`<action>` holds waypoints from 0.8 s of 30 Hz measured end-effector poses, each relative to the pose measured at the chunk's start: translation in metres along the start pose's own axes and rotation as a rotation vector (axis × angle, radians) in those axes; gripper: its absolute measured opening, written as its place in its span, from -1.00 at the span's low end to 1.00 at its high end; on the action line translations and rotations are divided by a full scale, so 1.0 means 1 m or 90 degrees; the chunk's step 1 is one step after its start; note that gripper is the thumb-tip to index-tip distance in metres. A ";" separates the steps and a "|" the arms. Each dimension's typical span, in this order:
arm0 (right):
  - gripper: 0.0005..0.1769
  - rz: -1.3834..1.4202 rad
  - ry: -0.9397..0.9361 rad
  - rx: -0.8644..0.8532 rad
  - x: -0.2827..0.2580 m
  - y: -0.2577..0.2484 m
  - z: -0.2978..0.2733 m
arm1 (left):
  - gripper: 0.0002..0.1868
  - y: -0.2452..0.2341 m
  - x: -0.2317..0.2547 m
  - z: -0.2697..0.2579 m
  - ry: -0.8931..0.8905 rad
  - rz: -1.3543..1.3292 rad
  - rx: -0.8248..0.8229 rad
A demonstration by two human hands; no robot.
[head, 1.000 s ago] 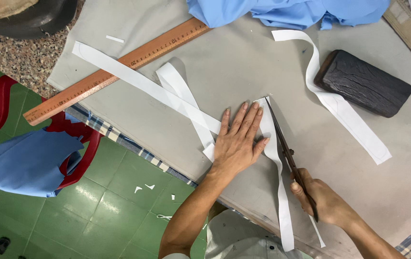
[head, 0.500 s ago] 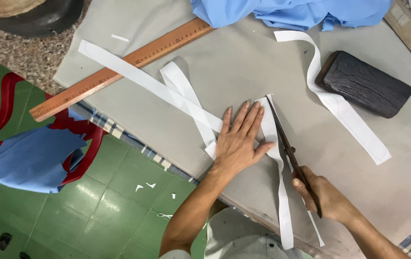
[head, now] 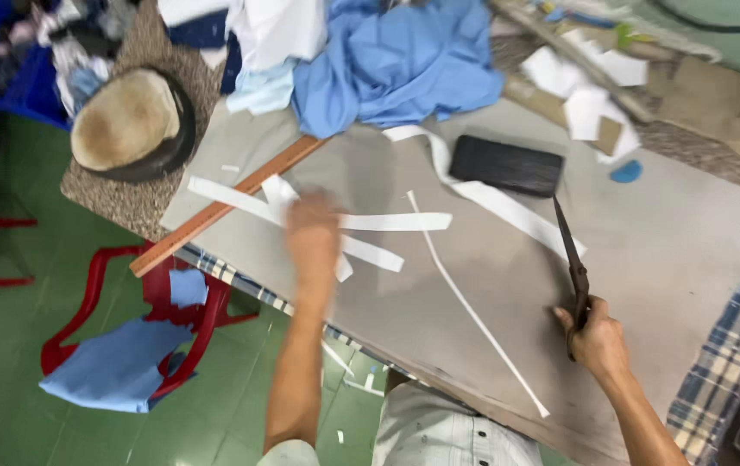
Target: The person uses shears to cut a large sheet of white paper into long, narrow strips on a table. The person repeatedly cuts the paper along its length, separating the strips and moving them aside as the task progresses.
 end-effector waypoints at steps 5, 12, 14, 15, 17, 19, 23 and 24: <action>-0.16 0.045 0.020 0.008 0.063 -0.012 0.031 | -0.44 -0.026 0.213 -0.108 0.260 -0.337 -0.657; -0.17 0.082 -0.063 -0.075 0.060 -0.032 0.021 | -0.70 -0.067 0.126 -0.291 0.134 -0.127 -0.231; -0.25 0.087 -0.082 -0.101 0.053 -0.042 0.012 | -0.79 -0.114 0.052 -0.342 -0.138 0.176 -0.367; -0.25 0.094 -0.079 -0.097 0.060 -0.041 0.015 | -0.79 -0.123 0.031 -0.383 -0.131 0.177 -0.364; -0.22 0.105 -0.105 -0.098 0.065 -0.038 0.021 | -0.52 -0.157 -0.053 -0.472 -0.640 0.408 -0.854; -0.24 0.129 -0.101 -0.101 0.062 -0.048 0.013 | -0.58 -0.144 -0.040 -0.440 -0.613 0.334 -0.767; -0.26 0.209 -0.101 -0.088 0.064 -0.052 0.005 | -0.72 -0.157 0.154 -0.213 -0.254 -0.023 -0.400; -0.26 0.211 -0.096 -0.079 0.067 -0.053 0.000 | -0.72 -0.106 0.174 -0.197 -0.247 -0.030 -0.399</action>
Point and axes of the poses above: each hand's wrist, its own z-axis towards the middle knuckle, its own y-axis out of the palm, x = y × z, the point moved 4 cm from there along z, towards the middle knuckle
